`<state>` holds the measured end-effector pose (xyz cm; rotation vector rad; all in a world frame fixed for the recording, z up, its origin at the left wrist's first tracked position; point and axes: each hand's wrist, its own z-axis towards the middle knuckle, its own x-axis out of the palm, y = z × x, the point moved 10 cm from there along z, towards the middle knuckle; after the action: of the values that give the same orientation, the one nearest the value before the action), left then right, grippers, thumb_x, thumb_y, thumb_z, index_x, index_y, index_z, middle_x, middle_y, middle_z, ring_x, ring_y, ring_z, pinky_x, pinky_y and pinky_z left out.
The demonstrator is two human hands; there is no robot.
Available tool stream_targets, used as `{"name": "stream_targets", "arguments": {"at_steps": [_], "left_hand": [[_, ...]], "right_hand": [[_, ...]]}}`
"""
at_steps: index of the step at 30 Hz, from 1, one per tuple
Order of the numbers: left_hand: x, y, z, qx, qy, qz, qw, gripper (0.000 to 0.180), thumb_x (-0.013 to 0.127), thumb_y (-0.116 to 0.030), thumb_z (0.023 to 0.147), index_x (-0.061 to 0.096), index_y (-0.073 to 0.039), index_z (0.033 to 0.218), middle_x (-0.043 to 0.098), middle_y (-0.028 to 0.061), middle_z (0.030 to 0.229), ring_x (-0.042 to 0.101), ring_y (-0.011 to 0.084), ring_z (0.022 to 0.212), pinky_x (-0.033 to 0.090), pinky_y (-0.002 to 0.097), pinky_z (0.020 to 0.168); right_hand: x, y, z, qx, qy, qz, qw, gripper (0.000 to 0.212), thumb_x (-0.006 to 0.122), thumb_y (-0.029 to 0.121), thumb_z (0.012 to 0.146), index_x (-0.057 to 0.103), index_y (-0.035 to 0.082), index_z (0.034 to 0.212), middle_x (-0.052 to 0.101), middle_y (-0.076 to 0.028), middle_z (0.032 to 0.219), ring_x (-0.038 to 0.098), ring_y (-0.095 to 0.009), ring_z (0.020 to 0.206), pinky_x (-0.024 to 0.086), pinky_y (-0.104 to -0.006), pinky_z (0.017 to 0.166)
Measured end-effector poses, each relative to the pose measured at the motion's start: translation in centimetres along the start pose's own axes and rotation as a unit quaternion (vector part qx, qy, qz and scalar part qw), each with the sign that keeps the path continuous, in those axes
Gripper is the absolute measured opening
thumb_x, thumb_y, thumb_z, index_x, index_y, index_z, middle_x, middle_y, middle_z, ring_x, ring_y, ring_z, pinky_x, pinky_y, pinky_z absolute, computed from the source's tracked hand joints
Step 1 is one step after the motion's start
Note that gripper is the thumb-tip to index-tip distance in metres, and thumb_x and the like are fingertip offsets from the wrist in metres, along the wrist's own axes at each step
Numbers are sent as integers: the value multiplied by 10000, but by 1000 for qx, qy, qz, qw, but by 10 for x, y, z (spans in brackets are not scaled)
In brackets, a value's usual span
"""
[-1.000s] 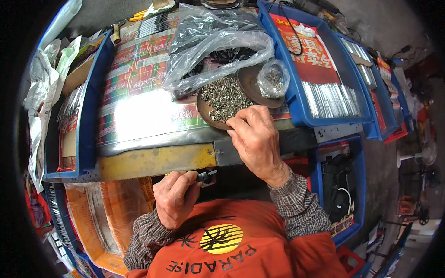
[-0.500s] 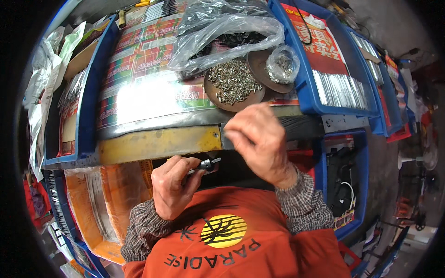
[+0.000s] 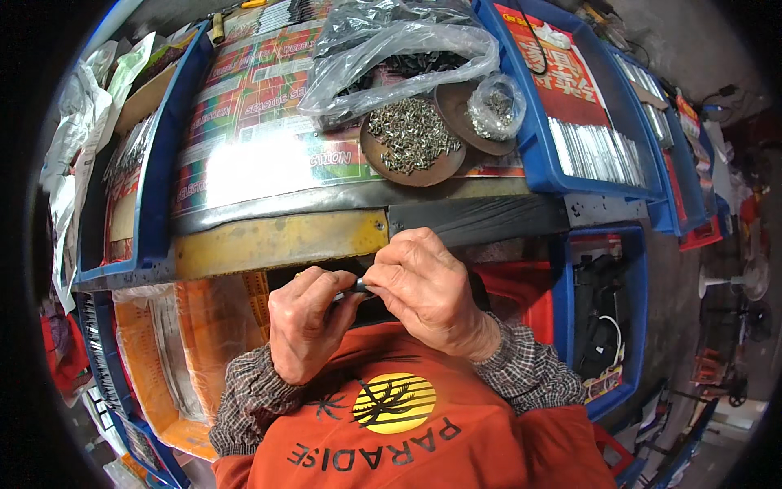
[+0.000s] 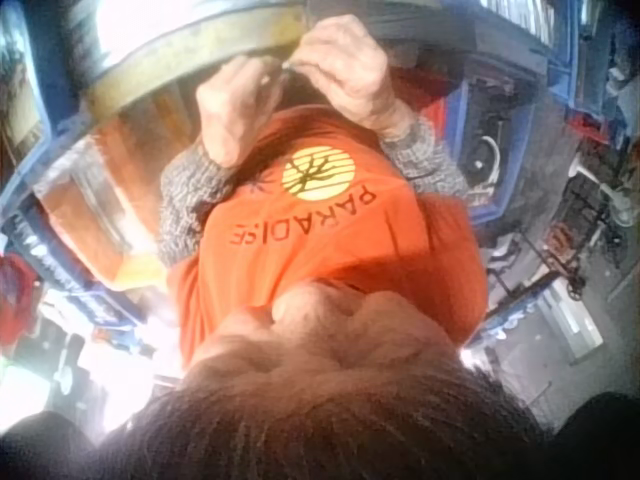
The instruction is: The person assembles small components by taking metal pieces from trays, fitting them together with plastic parts by hand, and inserting small fasteners.
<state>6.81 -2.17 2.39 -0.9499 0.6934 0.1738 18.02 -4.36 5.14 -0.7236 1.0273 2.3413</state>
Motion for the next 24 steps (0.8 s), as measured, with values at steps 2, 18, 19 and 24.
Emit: {"name": "stream_targets", "arguments": {"at_steps": [2, 18, 19, 24], "left_hand": [[0, -1, -1, 10, -6, 7, 1000, 238, 739, -28, 692, 619, -51, 896, 557, 80, 726, 577, 259, 607, 473, 356, 513], [5, -2, -6, 31, -12, 69, 997, 248, 716, 38, 678, 627, -24, 901, 613, 96, 758, 615, 263, 648, 491, 351, 560], [7, -2, -5, 31, -9, 75, 997, 247, 716, 38, 681, 626, -24, 902, 612, 98, 755, 614, 263, 643, 490, 351, 559], [6, -1, -3, 25, -6, 60, 998, 245, 720, 35, 685, 624, -21, 904, 606, 99, 745, 612, 264, 638, 485, 351, 555]], "right_hand": [[2, 5, -2, -14, 0, -23, 1000, 264, 723, -18, 632, 648, 12, 883, 584, -88, 865, 579, -277, 831, 492, -371, 708], [24, 20, -32, -141, 6, -178, 974, 292, 661, 61, 691, 690, -30, 968, 642, -122, 1033, 623, -287, 986, 558, -363, 739], [24, 17, -33, -132, 6, -176, 976, 284, 682, 48, 696, 687, -33, 968, 642, -133, 1043, 635, -299, 966, 570, -379, 746], [21, 14, -33, -108, 11, -177, 978, 331, 684, 20, 711, 670, -19, 1039, 633, -134, 1062, 638, -290, 974, 564, -363, 769]]}}
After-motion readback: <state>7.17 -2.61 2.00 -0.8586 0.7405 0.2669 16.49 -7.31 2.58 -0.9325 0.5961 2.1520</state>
